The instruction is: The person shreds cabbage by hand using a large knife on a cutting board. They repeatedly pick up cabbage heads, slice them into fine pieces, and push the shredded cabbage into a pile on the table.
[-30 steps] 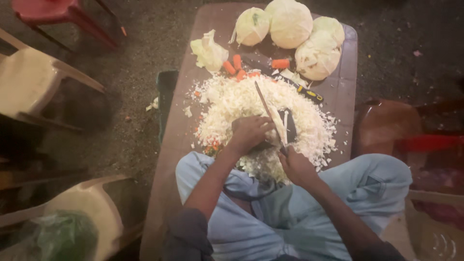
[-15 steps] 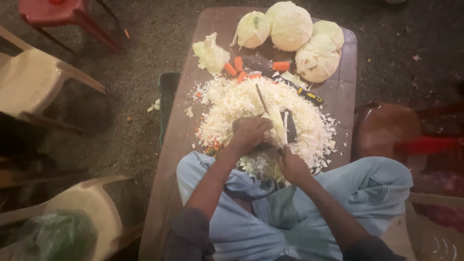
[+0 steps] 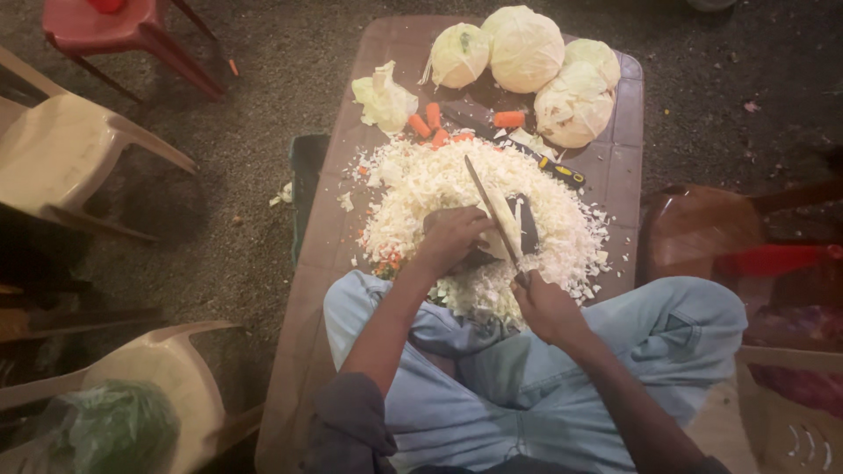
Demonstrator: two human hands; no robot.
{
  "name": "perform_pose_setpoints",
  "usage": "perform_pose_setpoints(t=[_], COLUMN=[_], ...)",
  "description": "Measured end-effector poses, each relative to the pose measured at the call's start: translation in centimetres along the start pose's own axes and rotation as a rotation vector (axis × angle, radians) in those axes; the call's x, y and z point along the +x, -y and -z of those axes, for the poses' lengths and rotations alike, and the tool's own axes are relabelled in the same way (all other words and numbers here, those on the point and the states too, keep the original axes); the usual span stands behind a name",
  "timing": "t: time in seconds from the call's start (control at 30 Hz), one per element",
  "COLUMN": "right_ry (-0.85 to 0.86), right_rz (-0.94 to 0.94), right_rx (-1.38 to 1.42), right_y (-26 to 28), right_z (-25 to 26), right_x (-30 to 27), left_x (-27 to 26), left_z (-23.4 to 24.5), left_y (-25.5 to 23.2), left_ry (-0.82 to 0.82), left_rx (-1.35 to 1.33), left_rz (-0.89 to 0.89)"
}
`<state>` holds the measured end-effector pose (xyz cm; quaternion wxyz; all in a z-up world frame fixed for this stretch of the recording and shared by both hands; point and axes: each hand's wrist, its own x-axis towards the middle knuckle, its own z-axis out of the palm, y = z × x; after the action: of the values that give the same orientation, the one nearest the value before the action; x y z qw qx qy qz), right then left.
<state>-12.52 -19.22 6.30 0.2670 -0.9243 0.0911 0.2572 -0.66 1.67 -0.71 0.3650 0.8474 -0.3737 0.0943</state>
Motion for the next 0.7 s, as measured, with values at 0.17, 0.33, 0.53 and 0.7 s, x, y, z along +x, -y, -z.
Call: perform_pose_setpoints(t=[0.17, 0.33, 0.53, 0.7], right_ry=[0.023, 0.072, -0.079, 0.008], right_rz=[0.001, -0.003, 0.034, -0.016], right_rx=[0.076, 0.082, -0.012, 0.039], right_y=[-0.9, -2.2, -3.9, -2.1], right_z=[-1.0, -2.9, -8.1, -4.6], right_x=[0.1, 1.8, 5.3, 5.0], left_x=[0.0, 0.0, -0.7, -1.2], left_z=[0.0, -0.2, -0.3, -1.9], left_y=[0.5, 0.8, 0.5, 1.5], left_ry=[-0.009, -0.069, -0.051, -0.043], left_rx=[0.017, 0.039, 0.082, 0.05], left_rz=[-0.023, -0.06, -0.043, -0.019])
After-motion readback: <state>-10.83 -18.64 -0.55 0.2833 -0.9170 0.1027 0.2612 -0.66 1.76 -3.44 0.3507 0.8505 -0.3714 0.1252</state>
